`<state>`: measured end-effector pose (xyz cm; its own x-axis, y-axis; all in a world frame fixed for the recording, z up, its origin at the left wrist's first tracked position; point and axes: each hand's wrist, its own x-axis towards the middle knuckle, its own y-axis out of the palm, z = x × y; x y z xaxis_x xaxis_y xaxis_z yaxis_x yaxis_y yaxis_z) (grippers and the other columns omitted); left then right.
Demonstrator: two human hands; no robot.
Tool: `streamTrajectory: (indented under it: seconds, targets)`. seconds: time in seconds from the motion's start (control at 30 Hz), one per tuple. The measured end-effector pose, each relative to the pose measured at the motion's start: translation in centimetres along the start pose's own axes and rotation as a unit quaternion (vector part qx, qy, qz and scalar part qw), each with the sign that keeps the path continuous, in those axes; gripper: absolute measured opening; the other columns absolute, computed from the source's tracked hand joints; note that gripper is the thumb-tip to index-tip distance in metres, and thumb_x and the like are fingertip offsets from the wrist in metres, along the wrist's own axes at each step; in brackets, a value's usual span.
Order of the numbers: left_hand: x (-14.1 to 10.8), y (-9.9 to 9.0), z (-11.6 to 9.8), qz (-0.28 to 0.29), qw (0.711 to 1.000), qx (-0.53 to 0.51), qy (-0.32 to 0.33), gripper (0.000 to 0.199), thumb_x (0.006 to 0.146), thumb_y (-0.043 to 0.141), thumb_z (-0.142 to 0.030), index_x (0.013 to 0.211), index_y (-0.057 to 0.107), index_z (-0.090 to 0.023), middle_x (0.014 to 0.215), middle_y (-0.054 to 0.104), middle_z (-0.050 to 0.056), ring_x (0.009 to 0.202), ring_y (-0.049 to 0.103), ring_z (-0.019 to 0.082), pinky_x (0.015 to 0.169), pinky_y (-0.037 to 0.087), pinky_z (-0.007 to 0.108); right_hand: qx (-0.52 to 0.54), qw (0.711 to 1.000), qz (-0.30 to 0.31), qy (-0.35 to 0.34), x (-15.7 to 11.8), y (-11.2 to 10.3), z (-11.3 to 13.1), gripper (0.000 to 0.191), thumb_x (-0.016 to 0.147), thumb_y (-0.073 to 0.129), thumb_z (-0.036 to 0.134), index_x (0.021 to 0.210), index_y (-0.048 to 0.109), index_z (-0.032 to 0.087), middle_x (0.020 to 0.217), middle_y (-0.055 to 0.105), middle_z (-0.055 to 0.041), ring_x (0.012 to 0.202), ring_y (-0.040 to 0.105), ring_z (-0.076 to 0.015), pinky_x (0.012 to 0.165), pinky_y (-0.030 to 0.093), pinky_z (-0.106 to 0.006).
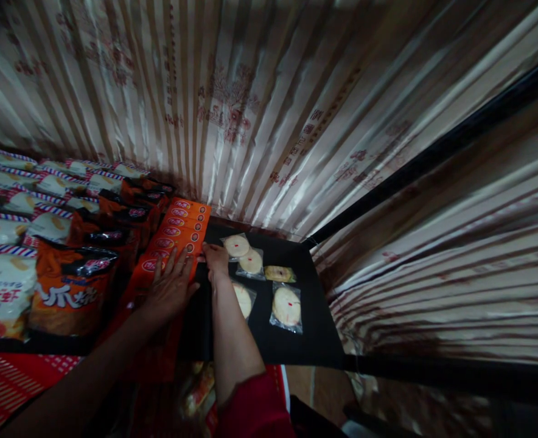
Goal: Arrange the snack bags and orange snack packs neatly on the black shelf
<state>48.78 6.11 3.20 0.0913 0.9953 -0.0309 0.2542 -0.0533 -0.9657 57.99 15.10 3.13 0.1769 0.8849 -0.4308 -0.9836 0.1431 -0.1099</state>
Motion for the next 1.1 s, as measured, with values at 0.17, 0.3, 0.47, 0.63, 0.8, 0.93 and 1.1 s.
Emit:
streamTrajectory:
  seconds: [0.17, 0.3, 0.47, 0.63, 0.8, 0.93, 1.1]
  targets:
    - [0.01, -0.12, -0.14, 0.002, 1.000, 0.003, 0.000, 0.060, 0.086, 0.043, -0.039, 0.139, 0.035, -0.012, 0.152, 0.017, 0.010, 0.140, 0.004, 0.031, 0.112, 0.008, 0.052, 0.004, 1.000, 0.000, 0.005, 0.08, 0.00, 0.05, 0.019, 0.080, 0.058, 0.020, 0.062, 0.060, 0.013, 0.054, 0.064, 0.0000, 0.037, 0.051, -0.0059, 0.030, 0.025, -0.015]
    - [0.09, -0.09, -0.22, 0.009, 1.000, 0.002, -0.005, 0.061, 0.086, 0.045, -0.039, 0.140, 0.034, -0.012, 0.151, 0.019, 0.009, 0.140, 0.007, 0.030, 0.112, 0.006, 0.052, 0.008, 1.000, -0.008, 0.009, -0.01, -0.01, 0.20, 0.020, 0.079, 0.059, 0.019, 0.060, 0.059, 0.013, 0.052, 0.062, 0.0007, 0.038, 0.052, -0.0061, 0.031, 0.026, -0.015]
    - [-0.01, -0.15, -0.26, 0.006, 1.000, 0.003, 0.001, 0.061, 0.086, 0.045, -0.039, 0.139, 0.035, -0.013, 0.152, 0.018, 0.008, 0.140, 0.007, 0.030, 0.113, 0.005, 0.051, 0.018, 1.000, -0.003, 0.006, -0.22, -0.01, 0.35, 0.022, 0.080, 0.059, 0.018, 0.059, 0.058, 0.013, 0.050, 0.060, 0.0013, 0.035, 0.049, -0.0053, 0.029, 0.023, -0.015]
    - [-0.11, -0.24, -0.48, 0.008, 1.000, 0.000, -0.009, 0.061, 0.085, 0.046, -0.038, 0.141, 0.032, -0.016, 0.151, 0.021, 0.008, 0.140, 0.007, 0.029, 0.112, 0.006, 0.053, 0.018, 1.000, -0.007, 0.009, -0.29, 0.05, 0.43, 0.022, 0.079, 0.060, 0.018, 0.059, 0.057, 0.013, 0.051, 0.061, 0.0012, 0.036, 0.050, -0.0060, 0.031, 0.027, -0.015]
    - [-0.07, -0.18, -0.52, 0.011, 1.000, -0.001, -0.012, 0.063, 0.085, 0.047, -0.038, 0.141, 0.032, -0.014, 0.151, 0.018, 0.009, 0.140, 0.006, 0.030, 0.111, 0.007, 0.054, 0.004, 1.000, -0.014, 0.010, -0.30, 0.05, 0.44, 0.017, 0.076, 0.064, 0.019, 0.061, 0.059, 0.013, 0.052, 0.061, 0.0009, 0.037, 0.051, -0.0061, 0.030, 0.025, -0.015]
    - [0.03, -0.07, -0.50, 0.010, 1.000, 0.004, -0.009, 0.064, 0.084, 0.049, -0.040, 0.141, 0.032, -0.014, 0.151, 0.018, 0.008, 0.140, 0.006, 0.030, 0.112, 0.008, 0.054, 0.011, 1.000, -0.008, 0.000, -0.16, 0.01, 0.22, 0.017, 0.076, 0.063, 0.018, 0.061, 0.060, 0.012, 0.049, 0.058, 0.0030, 0.036, 0.050, -0.0051, 0.031, 0.025, -0.014]
    - [0.15, 0.10, -0.47, 0.006, 1.000, 0.004, -0.012, 0.065, 0.084, 0.051, -0.040, 0.141, 0.031, -0.015, 0.151, 0.020, 0.009, 0.140, 0.008, 0.030, 0.111, 0.009, 0.054, 0.016, 1.000, -0.006, 0.000, 0.05, -0.01, 0.03, 0.016, 0.076, 0.063, 0.018, 0.061, 0.059, 0.012, 0.048, 0.057, 0.0040, 0.035, 0.050, -0.0048, 0.029, 0.020, -0.014]
